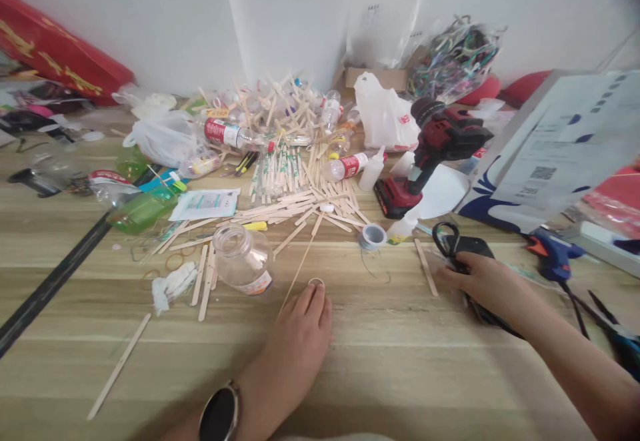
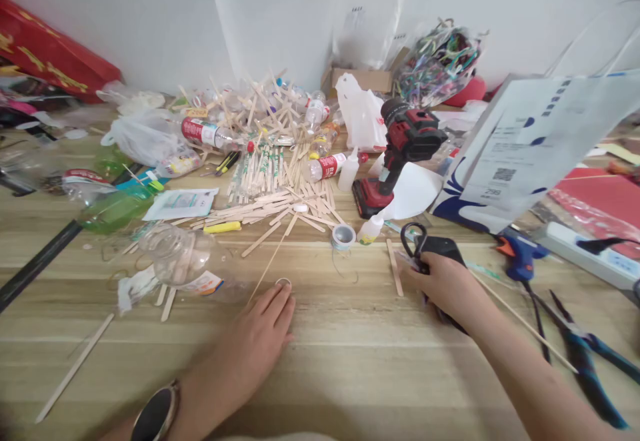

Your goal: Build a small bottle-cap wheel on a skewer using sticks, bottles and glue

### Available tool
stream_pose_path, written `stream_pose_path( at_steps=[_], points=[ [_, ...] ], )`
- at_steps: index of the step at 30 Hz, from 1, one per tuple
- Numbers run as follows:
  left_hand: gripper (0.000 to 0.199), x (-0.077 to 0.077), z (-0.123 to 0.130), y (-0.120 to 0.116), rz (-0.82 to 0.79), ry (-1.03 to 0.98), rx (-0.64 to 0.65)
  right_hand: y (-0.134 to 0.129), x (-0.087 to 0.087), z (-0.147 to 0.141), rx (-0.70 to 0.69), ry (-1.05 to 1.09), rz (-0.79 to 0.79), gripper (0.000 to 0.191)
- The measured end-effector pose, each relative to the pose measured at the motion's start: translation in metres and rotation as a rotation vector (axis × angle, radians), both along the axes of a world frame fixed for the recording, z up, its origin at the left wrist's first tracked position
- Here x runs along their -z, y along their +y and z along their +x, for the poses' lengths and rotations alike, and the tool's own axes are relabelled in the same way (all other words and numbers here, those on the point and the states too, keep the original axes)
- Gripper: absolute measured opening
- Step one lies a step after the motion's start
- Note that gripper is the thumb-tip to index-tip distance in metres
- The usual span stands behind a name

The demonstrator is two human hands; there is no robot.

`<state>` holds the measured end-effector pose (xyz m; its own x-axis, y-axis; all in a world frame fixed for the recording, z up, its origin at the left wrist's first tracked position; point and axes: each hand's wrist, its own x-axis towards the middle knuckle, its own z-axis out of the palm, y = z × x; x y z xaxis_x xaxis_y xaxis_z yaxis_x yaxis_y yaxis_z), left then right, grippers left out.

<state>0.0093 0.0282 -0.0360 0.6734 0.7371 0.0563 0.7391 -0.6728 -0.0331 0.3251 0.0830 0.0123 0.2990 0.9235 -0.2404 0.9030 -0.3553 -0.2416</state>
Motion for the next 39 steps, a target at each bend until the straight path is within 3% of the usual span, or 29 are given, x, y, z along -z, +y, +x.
stream_pose_path(
  at_steps=[11, 17, 21, 27, 33, 35, 39],
  points=[
    [0.036, 0.004, -0.002, 0.002, 0.087, 0.007, -0.008, 0.011, 0.018, -0.012, -0.067, -0.1, -0.048, 0.01],
    [0.037, 0.004, -0.01, -0.012, 0.094, -0.029, -0.007, 0.008, 0.013, -0.014, -0.045, -0.095, -0.084, 0.007],
    [0.042, 0.003, -0.012, -0.014, 0.064, -0.013, -0.02, 0.004, 0.012, -0.014, -0.068, -0.072, -0.079, 0.015],
    [0.056, 0.001, -0.01, -0.009, -0.031, 0.003, -0.023, -0.002, 0.008, -0.01, -0.078, -0.05, -0.055, 0.026],
    [0.062, -0.005, -0.005, 0.004, -0.093, 0.003, -0.041, -0.027, -0.009, -0.004, -0.042, -0.082, 0.029, 0.025],
    [0.062, -0.011, -0.003, 0.006, -0.129, -0.016, -0.059, -0.039, -0.015, -0.012, -0.071, 0.031, 0.003, 0.025],
    [0.048, -0.029, 0.0, -0.002, -0.33, -0.201, -0.05, -0.056, -0.02, -0.049, -0.199, 0.513, -0.217, 0.028]
  ],
)
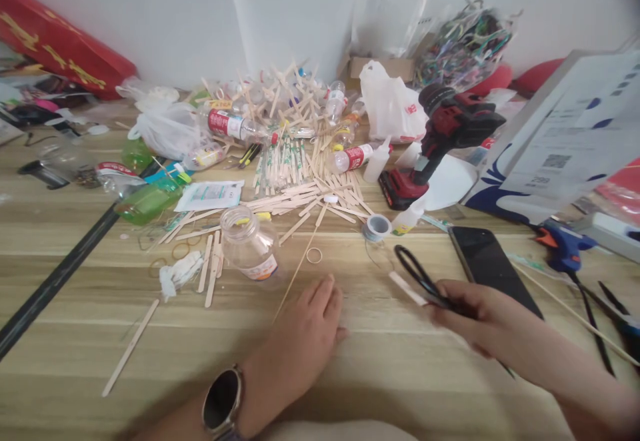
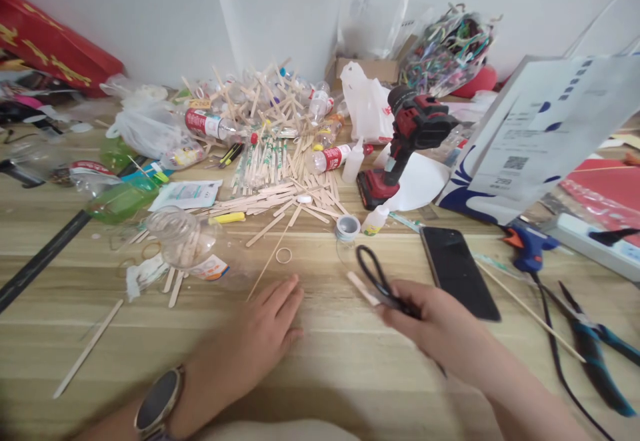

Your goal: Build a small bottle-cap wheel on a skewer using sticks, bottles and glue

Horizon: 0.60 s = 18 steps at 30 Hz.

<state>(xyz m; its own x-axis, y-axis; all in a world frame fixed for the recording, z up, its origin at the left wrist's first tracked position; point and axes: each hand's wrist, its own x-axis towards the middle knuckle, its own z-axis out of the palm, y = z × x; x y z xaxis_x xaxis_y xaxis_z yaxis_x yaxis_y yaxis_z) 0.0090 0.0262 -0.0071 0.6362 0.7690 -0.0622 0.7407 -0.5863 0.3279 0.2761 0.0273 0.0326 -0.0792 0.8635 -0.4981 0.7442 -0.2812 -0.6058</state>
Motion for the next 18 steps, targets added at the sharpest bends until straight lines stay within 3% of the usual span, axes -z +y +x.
stream_pose_path(
  at_steps=[2, 5, 7, 10, 13, 15, 18],
  points=[
    [0.044, -0.007, -0.001, -0.005, -0.182, -0.196, -0.067, -0.001, 0.001, -0.022, -0.016, 0.162, -0.085, 0.034],
    [0.05, -0.011, -0.002, -0.009, -0.452, -0.524, -0.286, 0.002, 0.006, -0.047, -0.079, 0.299, -0.125, 0.03],
    [0.041, -0.009, -0.003, -0.007, -0.579, -0.715, -0.403, 0.005, 0.01, -0.058, -0.116, 0.366, -0.121, 0.026],
    [0.025, -0.004, -0.001, -0.002, -0.718, -0.884, -0.481, 0.009, 0.016, -0.063, -0.19, 0.438, -0.086, 0.024],
    [0.023, 0.002, 0.001, 0.003, -0.858, -0.973, -0.543, 0.013, 0.019, -0.06, -0.18, 0.472, -0.016, 0.021],
    [0.023, 0.005, 0.002, 0.004, -0.894, -0.951, -0.567, 0.015, 0.021, -0.054, -0.118, 0.503, 0.019, 0.028],
    [0.036, 0.007, 0.0, 0.003, -0.775, -0.732, -0.566, 0.018, 0.023, -0.045, -0.019, 0.551, 0.049, 0.045]
  ],
)
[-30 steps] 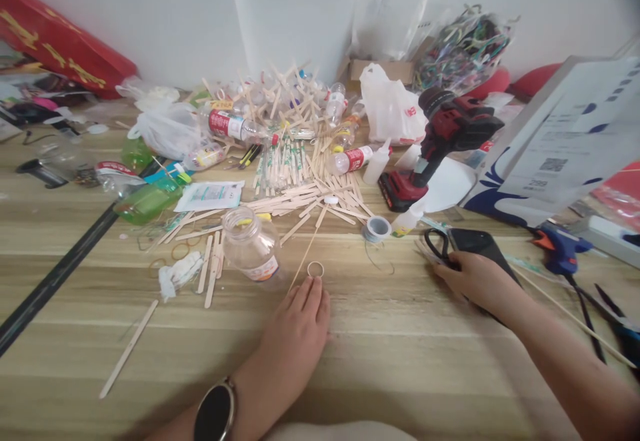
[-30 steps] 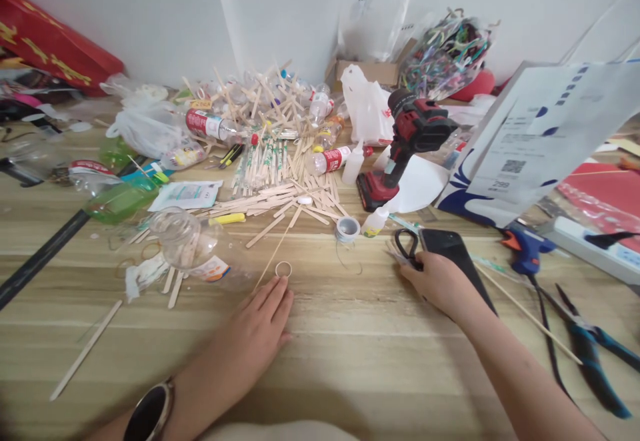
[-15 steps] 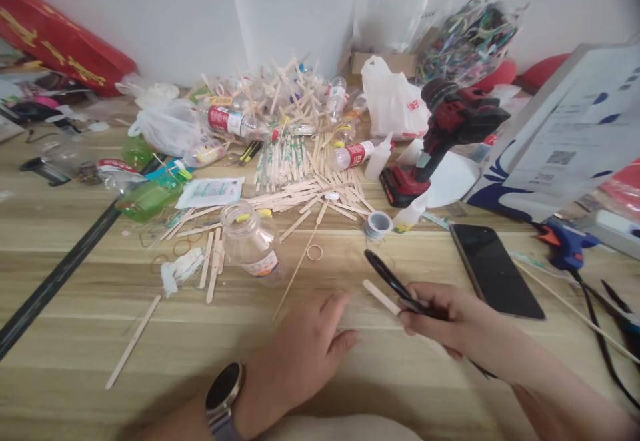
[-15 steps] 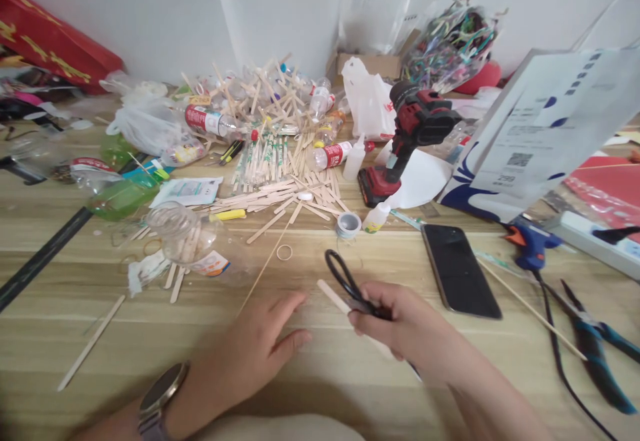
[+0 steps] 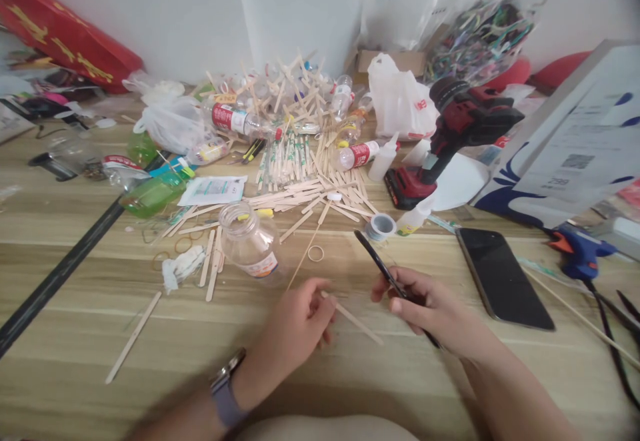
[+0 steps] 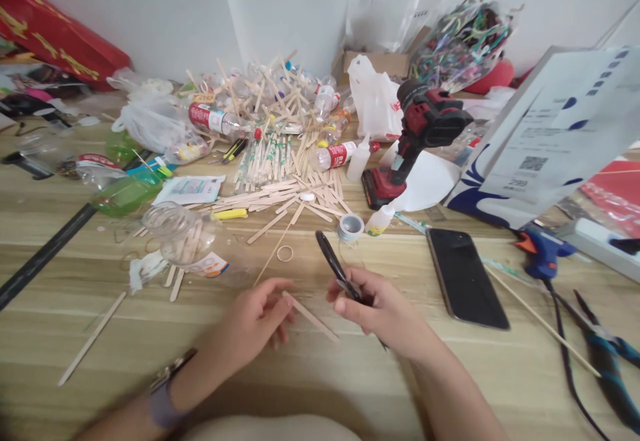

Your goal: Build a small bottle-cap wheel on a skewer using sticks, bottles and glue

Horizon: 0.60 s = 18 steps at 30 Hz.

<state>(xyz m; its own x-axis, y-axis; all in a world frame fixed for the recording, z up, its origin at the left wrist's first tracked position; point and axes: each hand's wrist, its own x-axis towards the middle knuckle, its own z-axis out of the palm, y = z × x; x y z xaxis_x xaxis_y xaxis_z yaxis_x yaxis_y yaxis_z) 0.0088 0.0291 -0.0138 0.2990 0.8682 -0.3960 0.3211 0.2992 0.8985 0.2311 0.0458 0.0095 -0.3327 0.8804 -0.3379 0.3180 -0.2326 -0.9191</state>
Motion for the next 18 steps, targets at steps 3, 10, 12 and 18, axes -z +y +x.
stream_pose_path(
  at_steps=[3, 10, 12, 18],
  points=[
    [0.048, -0.003, -0.002, -0.003, 0.242, 0.355, 0.076, 0.001, 0.003, 0.006, 0.037, 0.034, 0.014, 0.055],
    [0.029, 0.01, 0.003, -0.006, 1.031, 0.723, 0.447, 0.0, 0.009, 0.011, 0.006, 0.107, 0.11, 0.071],
    [0.034, 0.018, 0.005, -0.005, 1.136, 0.794, 0.513, 0.0, 0.011, 0.013, -0.003, 0.102, 0.133, 0.075],
    [0.017, 0.015, 0.006, -0.003, 1.023, 0.832, 0.594, -0.001, 0.022, 0.021, 0.059, 0.147, 0.139, 0.076]
  ],
)
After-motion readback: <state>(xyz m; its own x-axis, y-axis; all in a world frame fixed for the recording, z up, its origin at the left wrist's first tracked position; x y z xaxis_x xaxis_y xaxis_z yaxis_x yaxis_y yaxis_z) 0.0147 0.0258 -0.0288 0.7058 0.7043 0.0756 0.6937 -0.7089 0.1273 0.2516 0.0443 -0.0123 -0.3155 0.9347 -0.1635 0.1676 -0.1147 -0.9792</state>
